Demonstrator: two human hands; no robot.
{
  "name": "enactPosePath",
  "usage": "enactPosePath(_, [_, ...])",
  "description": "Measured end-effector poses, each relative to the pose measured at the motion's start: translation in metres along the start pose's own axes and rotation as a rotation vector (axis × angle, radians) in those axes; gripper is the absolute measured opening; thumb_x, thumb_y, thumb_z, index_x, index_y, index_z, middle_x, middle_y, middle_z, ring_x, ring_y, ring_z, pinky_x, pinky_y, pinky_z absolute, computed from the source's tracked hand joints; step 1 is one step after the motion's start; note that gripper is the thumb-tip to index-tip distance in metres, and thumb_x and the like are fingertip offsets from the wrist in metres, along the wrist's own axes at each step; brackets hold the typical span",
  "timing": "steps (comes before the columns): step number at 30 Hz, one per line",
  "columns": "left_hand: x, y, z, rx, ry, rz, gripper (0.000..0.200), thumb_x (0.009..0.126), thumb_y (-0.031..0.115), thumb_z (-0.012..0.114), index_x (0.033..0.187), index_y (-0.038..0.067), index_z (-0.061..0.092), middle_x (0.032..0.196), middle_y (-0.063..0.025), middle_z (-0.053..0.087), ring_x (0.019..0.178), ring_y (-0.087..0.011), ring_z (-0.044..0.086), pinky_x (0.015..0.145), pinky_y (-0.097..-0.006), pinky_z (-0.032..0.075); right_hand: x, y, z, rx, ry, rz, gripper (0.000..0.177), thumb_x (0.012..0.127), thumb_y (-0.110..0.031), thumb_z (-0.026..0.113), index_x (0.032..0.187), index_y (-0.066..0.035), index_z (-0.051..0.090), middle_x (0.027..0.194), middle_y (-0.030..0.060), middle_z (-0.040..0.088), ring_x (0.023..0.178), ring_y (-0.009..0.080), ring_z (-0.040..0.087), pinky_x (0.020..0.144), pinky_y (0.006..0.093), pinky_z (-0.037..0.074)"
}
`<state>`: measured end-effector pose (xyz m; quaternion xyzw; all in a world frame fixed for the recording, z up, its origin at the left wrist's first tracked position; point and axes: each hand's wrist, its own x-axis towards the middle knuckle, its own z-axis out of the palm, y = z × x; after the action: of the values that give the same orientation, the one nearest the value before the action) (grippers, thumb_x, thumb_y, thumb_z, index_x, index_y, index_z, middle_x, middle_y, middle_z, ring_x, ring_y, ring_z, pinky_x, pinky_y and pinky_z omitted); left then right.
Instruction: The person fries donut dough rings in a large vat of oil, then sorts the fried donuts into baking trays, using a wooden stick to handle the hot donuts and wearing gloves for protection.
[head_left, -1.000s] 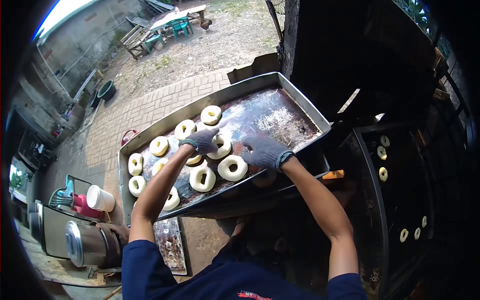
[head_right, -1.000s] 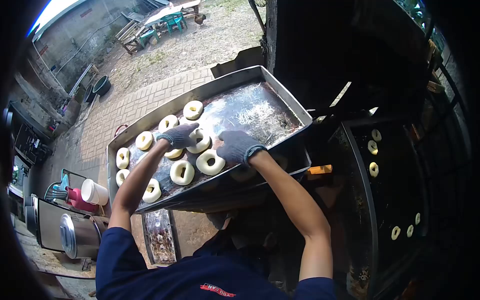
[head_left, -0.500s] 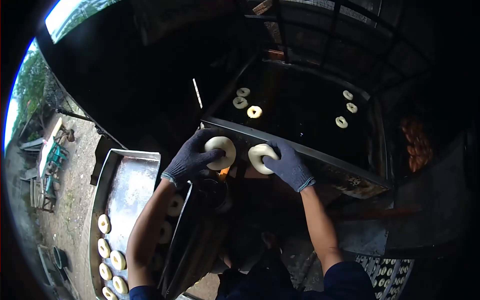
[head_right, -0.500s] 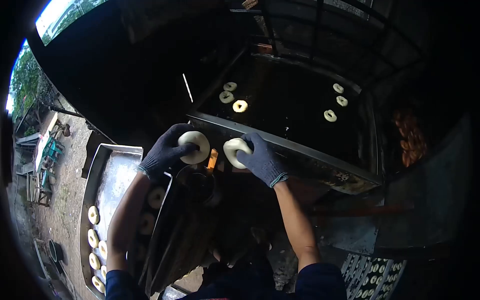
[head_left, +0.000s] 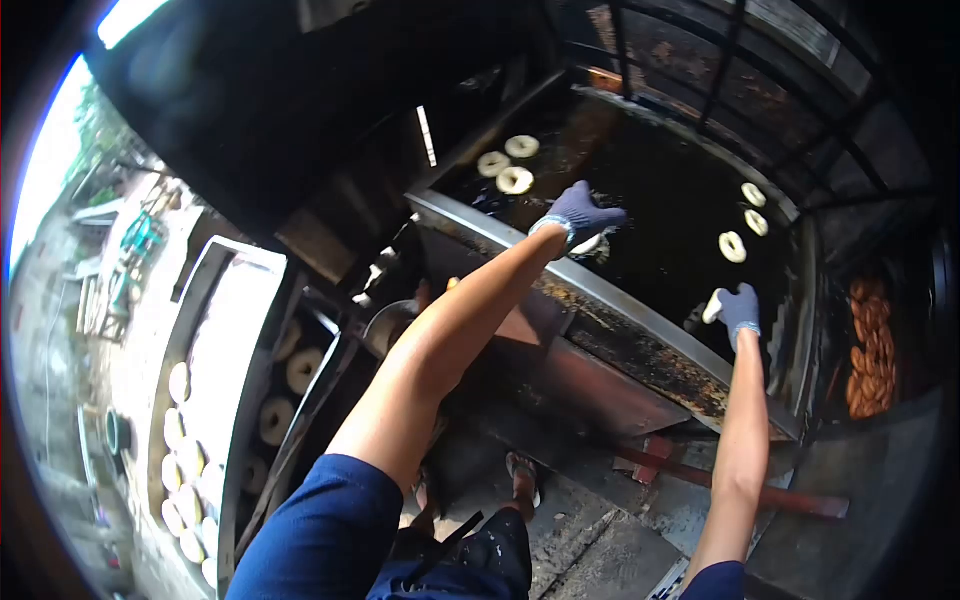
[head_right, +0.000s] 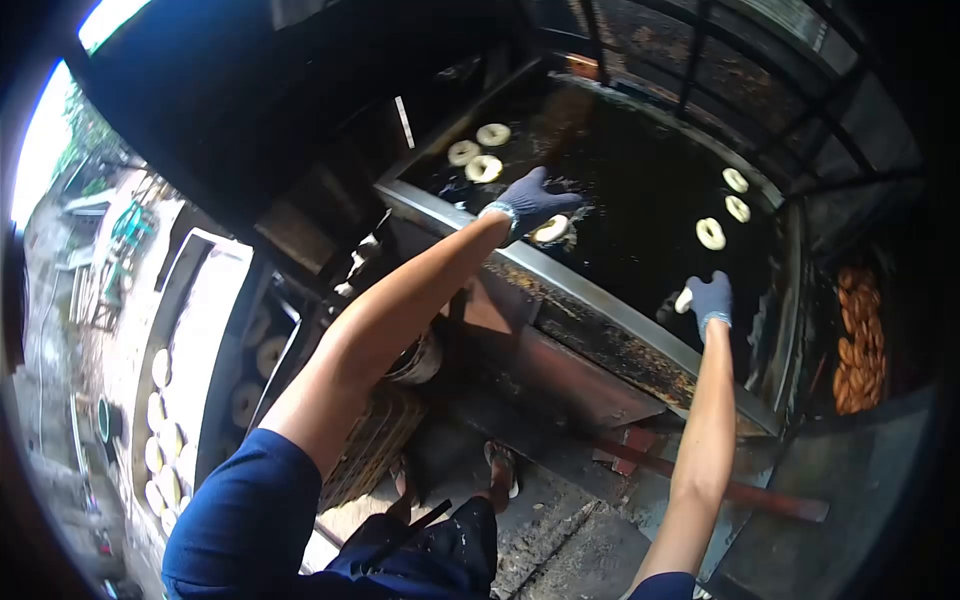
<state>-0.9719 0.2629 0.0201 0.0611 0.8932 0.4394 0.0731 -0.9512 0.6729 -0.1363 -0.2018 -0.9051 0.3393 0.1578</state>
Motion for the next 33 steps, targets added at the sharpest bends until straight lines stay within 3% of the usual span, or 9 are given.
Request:
enactPosePath(1, [-0.017,0.0,-0.032,0.024,0.003,0.118,0.092,0.072,0.054,0.074,0.133,-0.008,0.045,0.124,-0.0281,0.059,0.118,-0.0351,0.058,0.1,-0.0383,0.045,-0.011,-0.053,-0.018,-0.079,0.013,-0.089,0.062,0.076,-0.022,0.069,0.126,0.009,0.052,0.117,0.0255,0.062,0.109,0.0328,0.061,0.093,0.0374,0.047])
enactPosePath(6, [-0.241,-0.036,-0.242,0.398,0.228,0.322,0.069,0.086,0.051,0.066,0.136,0.007,0.051,0.139,-0.018,0.051,0.128,-0.0344,0.05,0.107,-0.0403,0.041,-0.054,-0.278,-0.007,0.359,-0.081,-0.633,0.048,0.094,-0.01,0.059,0.138,0.004,0.046,0.14,0.0205,0.051,0.129,0.0307,0.051,0.107,0.0381,0.042])
enactPosePath(10, [-0.488,-0.137,-0.361,0.617,0.391,-0.357,0.058,0.088,0.043,0.062,0.133,0.006,0.055,0.127,-0.0211,0.06,0.121,-0.0341,0.056,0.104,-0.0412,0.043,-0.335,-0.515,-0.044,0.558,-0.628,-0.951,0.035,0.093,-0.011,0.059,0.128,-0.004,0.059,0.124,0.0116,0.063,0.112,0.02,0.061,0.098,0.0331,0.049])
enactPosePath(12, [-0.587,-0.178,-0.377,0.651,0.36,-0.998,0.061,0.083,0.043,0.06,0.132,0.006,0.056,0.126,-0.0232,0.06,0.116,-0.0371,0.058,0.098,-0.0429,0.046,-0.435,-0.568,-0.027,0.546,-1.15,-1.048,0.035,0.088,-0.015,0.063,0.12,-0.001,0.063,0.112,0.0149,0.067,0.098,0.0205,0.067,0.088,0.032,0.053])
enactPosePath(17, [-0.696,-0.256,-0.342,0.358,0.551,-1.118,0.075,0.08,0.043,0.061,0.135,-0.007,0.048,0.128,-0.0306,0.057,0.12,-0.0387,0.056,0.101,-0.0404,0.044,-0.674,-0.577,0.121,0.158,-1.542,-1.501,0.046,0.08,-0.031,0.06,0.112,0.002,0.065,0.103,0.0266,0.067,0.099,0.0401,0.065,0.091,0.0442,0.05])
enactPosePath(21, [-0.7,-0.261,-0.338,0.194,0.561,-1.064,0.059,0.071,0.042,0.071,0.107,-0.004,0.064,0.091,-0.023,0.069,0.082,-0.0285,0.067,0.073,-0.0372,0.052,-0.757,-0.568,0.115,0.019,-1.462,-1.57,0.036,0.073,-0.025,0.066,0.094,0.004,0.067,0.094,0.0299,0.067,0.09,0.0415,0.067,0.084,0.0465,0.053])
enactPosePath(24, [-0.66,-0.232,-0.344,0.148,0.654,-0.705,0.042,0.071,0.021,0.074,0.103,-0.003,0.06,0.093,-0.0147,0.066,0.085,-0.0203,0.065,0.076,-0.0343,0.053,-0.724,-0.555,0.106,0.321,-1.42,-1.384,0.038,0.07,-0.022,0.072,0.099,-0.001,0.061,0.103,0.0253,0.06,0.102,0.0374,0.058,0.091,0.0454,0.048])
enactPosePath(29, [-0.46,-0.129,-0.305,-0.243,0.365,-0.13,0.043,0.079,0.015,0.074,0.114,0.001,0.054,0.102,-0.0082,0.06,0.095,-0.0157,0.059,0.085,-0.0312,0.05,-0.479,-0.485,0.008,0.688,-1.112,-0.733,0.03,0.076,-0.012,0.07,0.103,-0.005,0.058,0.1,0.0144,0.064,0.098,0.0312,0.065,0.085,0.0397,0.052])
enactPosePath(33, [-0.246,-0.03,-0.19,-0.268,-0.031,0.044,0.051,0.08,0.02,0.074,0.122,0.002,0.053,0.109,-0.0105,0.062,0.101,-0.0205,0.061,0.089,-0.0343,0.051,-0.292,-0.321,-0.018,0.542,-0.47,-0.33,0.03,0.078,-0.012,0.068,0.106,-0.002,0.061,0.098,0.0125,0.067,0.09,0.0221,0.067,0.081,0.0355,0.054])
